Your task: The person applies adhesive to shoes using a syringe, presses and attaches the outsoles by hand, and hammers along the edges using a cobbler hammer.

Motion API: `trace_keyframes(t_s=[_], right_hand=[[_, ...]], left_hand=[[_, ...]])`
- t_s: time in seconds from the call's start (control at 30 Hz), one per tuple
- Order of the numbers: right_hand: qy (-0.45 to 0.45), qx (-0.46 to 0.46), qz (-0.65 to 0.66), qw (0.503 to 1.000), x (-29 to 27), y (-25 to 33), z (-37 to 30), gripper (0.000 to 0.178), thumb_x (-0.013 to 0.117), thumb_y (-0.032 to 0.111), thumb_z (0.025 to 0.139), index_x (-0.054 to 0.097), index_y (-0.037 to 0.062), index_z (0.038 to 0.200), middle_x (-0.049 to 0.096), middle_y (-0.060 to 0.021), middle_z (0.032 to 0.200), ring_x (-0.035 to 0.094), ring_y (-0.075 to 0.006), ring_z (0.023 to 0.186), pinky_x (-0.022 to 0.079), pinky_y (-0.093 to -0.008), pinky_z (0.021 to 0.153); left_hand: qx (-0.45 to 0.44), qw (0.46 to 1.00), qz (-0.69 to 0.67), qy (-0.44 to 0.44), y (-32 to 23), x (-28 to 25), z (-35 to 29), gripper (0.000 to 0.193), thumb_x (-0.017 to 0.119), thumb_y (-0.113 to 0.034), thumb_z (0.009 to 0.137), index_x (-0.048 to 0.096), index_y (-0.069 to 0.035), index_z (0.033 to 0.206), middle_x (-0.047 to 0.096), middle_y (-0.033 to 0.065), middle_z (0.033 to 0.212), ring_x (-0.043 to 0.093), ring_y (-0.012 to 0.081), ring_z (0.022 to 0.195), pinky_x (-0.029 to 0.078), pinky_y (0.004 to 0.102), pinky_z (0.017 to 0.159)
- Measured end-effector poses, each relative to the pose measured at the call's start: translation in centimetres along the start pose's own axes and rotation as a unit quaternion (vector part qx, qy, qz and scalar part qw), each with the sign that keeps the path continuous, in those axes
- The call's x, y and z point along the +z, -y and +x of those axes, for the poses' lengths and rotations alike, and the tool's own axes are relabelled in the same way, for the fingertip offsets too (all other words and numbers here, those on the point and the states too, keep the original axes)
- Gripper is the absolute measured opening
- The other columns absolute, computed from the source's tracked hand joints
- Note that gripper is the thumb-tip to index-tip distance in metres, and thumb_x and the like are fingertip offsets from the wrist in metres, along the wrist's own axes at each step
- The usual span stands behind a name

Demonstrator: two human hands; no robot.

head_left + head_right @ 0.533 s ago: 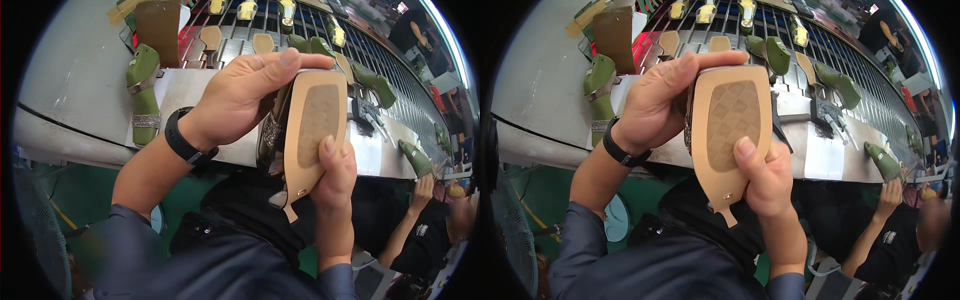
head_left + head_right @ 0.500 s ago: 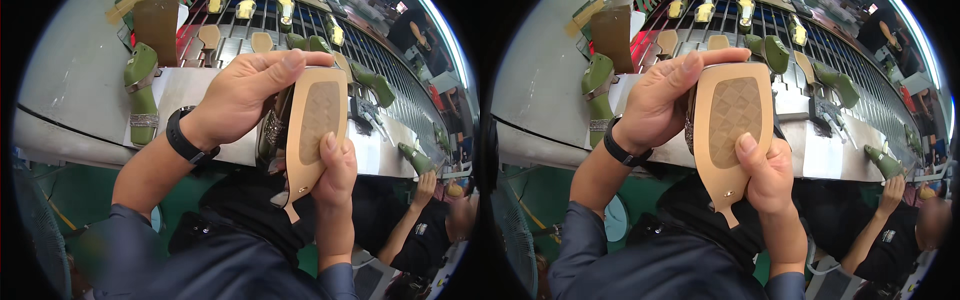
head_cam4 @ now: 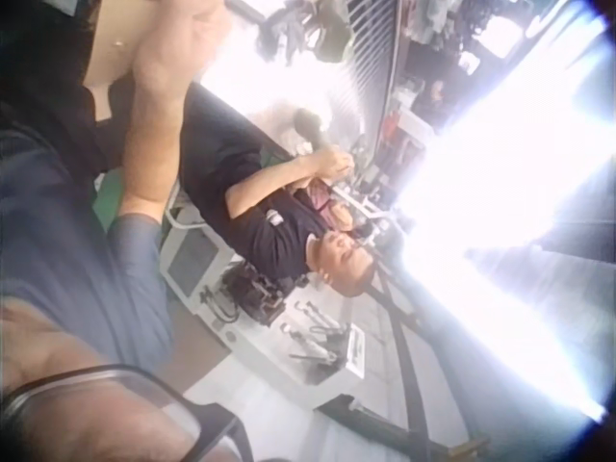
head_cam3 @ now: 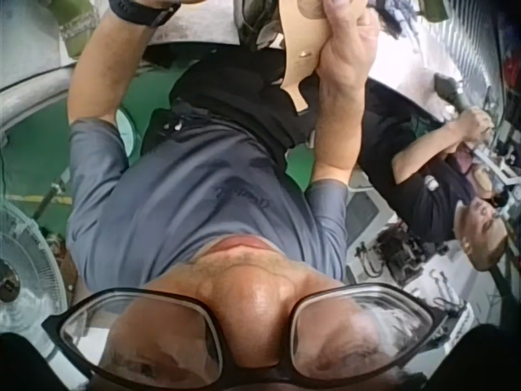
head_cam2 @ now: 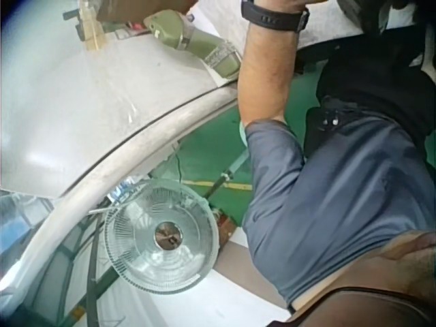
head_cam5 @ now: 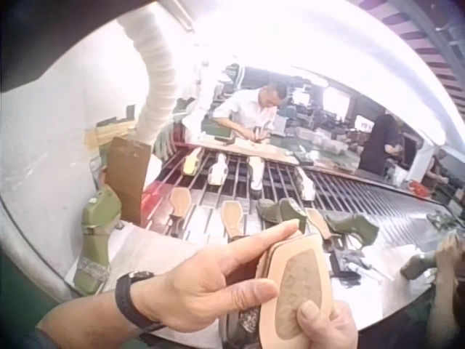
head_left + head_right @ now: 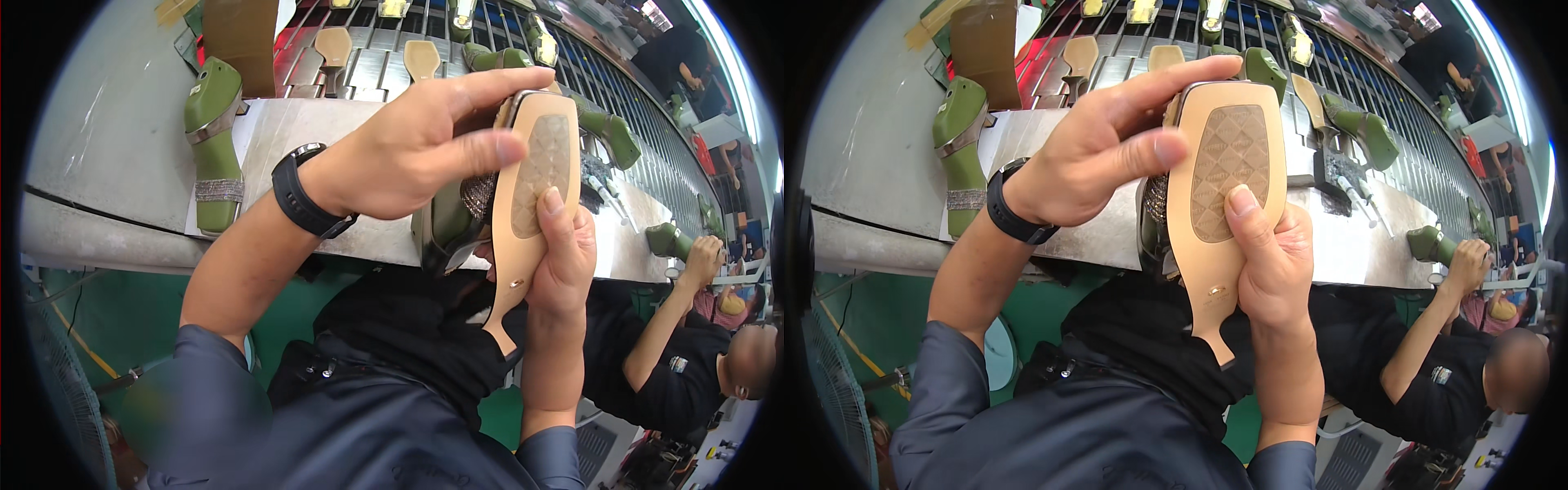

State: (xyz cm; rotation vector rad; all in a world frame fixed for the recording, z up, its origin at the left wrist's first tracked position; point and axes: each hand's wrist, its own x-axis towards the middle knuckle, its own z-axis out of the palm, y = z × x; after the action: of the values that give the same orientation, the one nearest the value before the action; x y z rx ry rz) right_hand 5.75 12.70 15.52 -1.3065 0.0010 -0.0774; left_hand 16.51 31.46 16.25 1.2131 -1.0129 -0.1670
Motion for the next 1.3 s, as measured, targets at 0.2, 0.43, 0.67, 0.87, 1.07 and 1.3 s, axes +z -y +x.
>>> trace_keyframes(t_s=[0.2, 0.43, 0.67, 0.87, 1.07, 1.3], right_hand=[[0.016, -0.008, -0.078, 0.997, 1.8, 0.8, -0.9, 0.037, 0.054, 0.026, 0.107, 0.065, -0.0088, 0.114, 0.073, -0.0155, 0.083, 0.07, -0.0182, 0.062, 0.058, -0.028, 0.054], [0.073, -0.068, -0.072, 0.992, 3.5, -1.5, -4.9, 0.041, 0.057, 0.03, 0.108, 0.069, -0.0078, 0.099, 0.074, -0.0075, 0.084, 0.064, -0.0099, 0.073, 0.052, -0.0288, 0.063], [0.173, -0.173, -0.245, 0.938, 7.0, -2.1, -4.6, 0.017, 0.069, 0.01, 0.098, 0.063, 0.0004, 0.086, 0.055, -0.0079, 0.058, 0.055, -0.0268, 0.044, 0.044, -0.0343, 0.045], [0.197, -0.203, -0.241, 0.928, 8.3, -2.5, -3.6, 0.016, 0.074, 0.007, 0.093, 0.062, 0.0021, 0.083, 0.054, -0.0084, 0.058, 0.056, -0.0267, 0.045, 0.044, -0.0367, 0.044], [0.163, -0.181, -0.269, 0.932, 7.7, -2.7, -3.3, 0.023, 0.077, 0.008, 0.09, 0.059, 0.0043, 0.077, 0.055, -0.0107, 0.058, 0.055, -0.0273, 0.044, 0.043, -0.0366, 0.044], [0.114, -0.122, -0.243, 0.956, 7.4, -2.0, -3.0, 0.024, 0.078, 0.01, 0.09, 0.06, 0.0024, 0.076, 0.057, -0.012, 0.059, 0.054, -0.0251, 0.044, 0.041, -0.0352, 0.044]], left_hand=[[-0.065, 0.987, -0.143, -0.026, -1.5, 0.2, -1.5, 0.057, 0.063, -0.014, 0.102, 0.045, 0.004, 0.152, 0.058, 0.0164, 0.146, 0.058, 0.0213, 0.133, 0.046, 0.0362, 0.113], [-0.066, 0.978, -0.066, -0.188, -4.9, 0.4, -4.9, 0.04, 0.051, -0.02, 0.105, 0.062, 0.011, 0.128, 0.069, 0.0297, 0.124, 0.07, 0.0341, 0.115, 0.056, 0.0454, 0.102], [-0.149, 0.959, 0.1, -0.22, -10.3, 0.6, -7.1, 0.04, 0.054, -0.028, 0.106, 0.067, 0.009, 0.116, 0.074, 0.0265, 0.11, 0.074, 0.0292, 0.103, 0.062, 0.0406, 0.089], [-0.155, 0.933, 0.155, -0.284, -9.7, 0.2, -7.9, 0.016, 0.064, -0.01, 0.101, 0.065, 0.005, 0.105, 0.076, 0.0216, 0.102, 0.076, 0.024, 0.093, 0.062, 0.0377, 0.086], [-0.14, 0.927, 0.208, -0.278, -9.3, 0.1, -7.6, 0.02, 0.072, -0.007, 0.095, 0.062, 0.004, 0.108, 0.075, 0.0207, 0.105, 0.075, 0.0239, 0.095, 0.061, 0.036, 0.086], [-0.112, 0.896, 0.381, -0.197, -8.5, -0.5, -5.9, 0.026, 0.078, -0.005, 0.09, 0.064, 0.002, 0.111, 0.074, 0.0182, 0.112, 0.073, 0.0211, 0.102, 0.059, 0.0328, 0.09]])
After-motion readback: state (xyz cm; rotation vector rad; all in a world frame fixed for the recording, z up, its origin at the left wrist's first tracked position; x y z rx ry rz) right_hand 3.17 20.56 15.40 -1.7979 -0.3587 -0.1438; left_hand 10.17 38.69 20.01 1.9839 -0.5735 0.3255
